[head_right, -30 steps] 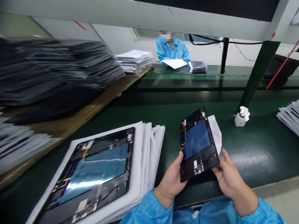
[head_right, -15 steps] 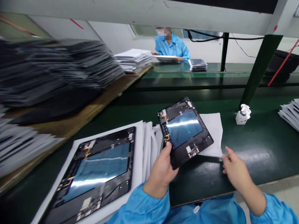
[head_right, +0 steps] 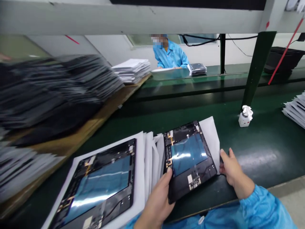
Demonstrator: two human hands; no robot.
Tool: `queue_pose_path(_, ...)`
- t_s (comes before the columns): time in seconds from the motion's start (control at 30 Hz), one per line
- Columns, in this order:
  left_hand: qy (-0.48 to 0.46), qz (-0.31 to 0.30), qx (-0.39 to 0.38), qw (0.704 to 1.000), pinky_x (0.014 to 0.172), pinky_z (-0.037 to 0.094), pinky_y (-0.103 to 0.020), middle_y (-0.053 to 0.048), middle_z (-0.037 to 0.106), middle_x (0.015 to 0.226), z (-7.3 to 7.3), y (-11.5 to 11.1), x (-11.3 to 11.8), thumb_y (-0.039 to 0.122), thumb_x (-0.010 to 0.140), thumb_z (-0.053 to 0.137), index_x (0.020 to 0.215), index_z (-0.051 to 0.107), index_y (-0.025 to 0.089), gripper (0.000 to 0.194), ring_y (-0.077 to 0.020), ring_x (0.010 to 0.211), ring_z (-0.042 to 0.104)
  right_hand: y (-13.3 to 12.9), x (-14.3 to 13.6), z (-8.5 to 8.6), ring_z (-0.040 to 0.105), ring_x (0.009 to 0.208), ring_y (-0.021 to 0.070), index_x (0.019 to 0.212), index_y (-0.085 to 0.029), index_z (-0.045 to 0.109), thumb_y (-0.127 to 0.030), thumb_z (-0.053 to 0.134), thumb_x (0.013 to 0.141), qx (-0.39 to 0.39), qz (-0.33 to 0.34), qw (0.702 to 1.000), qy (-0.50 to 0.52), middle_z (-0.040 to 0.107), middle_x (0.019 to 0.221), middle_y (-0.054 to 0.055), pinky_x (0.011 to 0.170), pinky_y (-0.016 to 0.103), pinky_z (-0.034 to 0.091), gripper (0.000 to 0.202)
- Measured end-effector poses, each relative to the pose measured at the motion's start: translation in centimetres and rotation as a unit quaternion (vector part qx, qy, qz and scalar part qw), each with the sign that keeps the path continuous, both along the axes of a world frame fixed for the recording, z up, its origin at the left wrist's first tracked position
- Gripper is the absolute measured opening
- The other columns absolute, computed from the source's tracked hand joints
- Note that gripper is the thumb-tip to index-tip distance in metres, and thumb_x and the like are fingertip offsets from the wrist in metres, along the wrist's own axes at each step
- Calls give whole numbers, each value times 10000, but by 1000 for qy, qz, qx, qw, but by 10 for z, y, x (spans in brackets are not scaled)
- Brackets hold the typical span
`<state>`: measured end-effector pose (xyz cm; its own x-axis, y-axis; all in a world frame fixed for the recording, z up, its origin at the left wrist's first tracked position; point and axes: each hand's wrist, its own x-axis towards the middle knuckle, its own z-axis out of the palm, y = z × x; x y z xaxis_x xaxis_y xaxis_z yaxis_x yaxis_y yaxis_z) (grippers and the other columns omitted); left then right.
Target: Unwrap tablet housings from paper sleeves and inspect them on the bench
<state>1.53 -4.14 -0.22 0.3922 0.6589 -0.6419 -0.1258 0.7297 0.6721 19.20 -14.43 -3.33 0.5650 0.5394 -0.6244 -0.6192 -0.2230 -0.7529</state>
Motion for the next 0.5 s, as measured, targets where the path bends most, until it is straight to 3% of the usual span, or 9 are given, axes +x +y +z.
queue_pose_path(0.13, -5, 2, -10, 1000, 837, 485, -367, -113, 628, 991, 2, -1, -4, 281, 789, 543, 1025, 532, 120, 286, -227, 931, 592, 4, 4, 11, 330, 350, 35, 964, -120, 550, -431, 488, 841, -7, 99, 995, 27, 488, 597, -35, 295, 156, 249, 340)
queue_pose_path(0.2, -19, 6, -5, 1000, 855, 475, -356, -108, 626, 1003, 6, 0, -3, 266, 793, 538, 1040, 533, 120, 287, -220, 945, 587, 1, 6, 19, 436, 420, 56, 960, -121, 563, -459, 466, 844, 14, 119, 992, 32, 547, 666, 0, 348, 167, 343, 371)
queue_pose_path(0.27, -18, 10, -1, 1000, 867, 469, -347, -104, 626, 1004, 9, 0, -2, 254, 798, 531, 1058, 534, 122, 292, -214, 950, 585, 1, 7, 24, 533, 554, 95, 1082, -152, 515, -479, 439, 850, 28, 104, 993, 37, 589, 836, 42, 469, 221, 451, 409)
queue_pose_path(0.33, -10, 2, 3, 1000, 869, 467, -349, -104, 626, 1006, 11, 0, -1, 252, 798, 530, 1083, 527, 129, 310, -215, 954, 583, 5, 8, 24, 546, 588, 111, 1176, -182, 440, -473, 451, 846, 25, 85, 995, 49, 582, 906, 50, 515, 262, 475, 441)
queue_pose_path(0.5, 17, -14, 22, 1000, 861, 470, -361, -102, 621, 1023, 11, 3, -5, 258, 790, 542, 1140, 496, 152, 368, -223, 973, 573, 18, 14, 15, 544, 610, 120, 986, -128, 545, -331, 512, 846, 46, 71, 994, 67, 571, 818, 32, 538, 272, 475, 249)
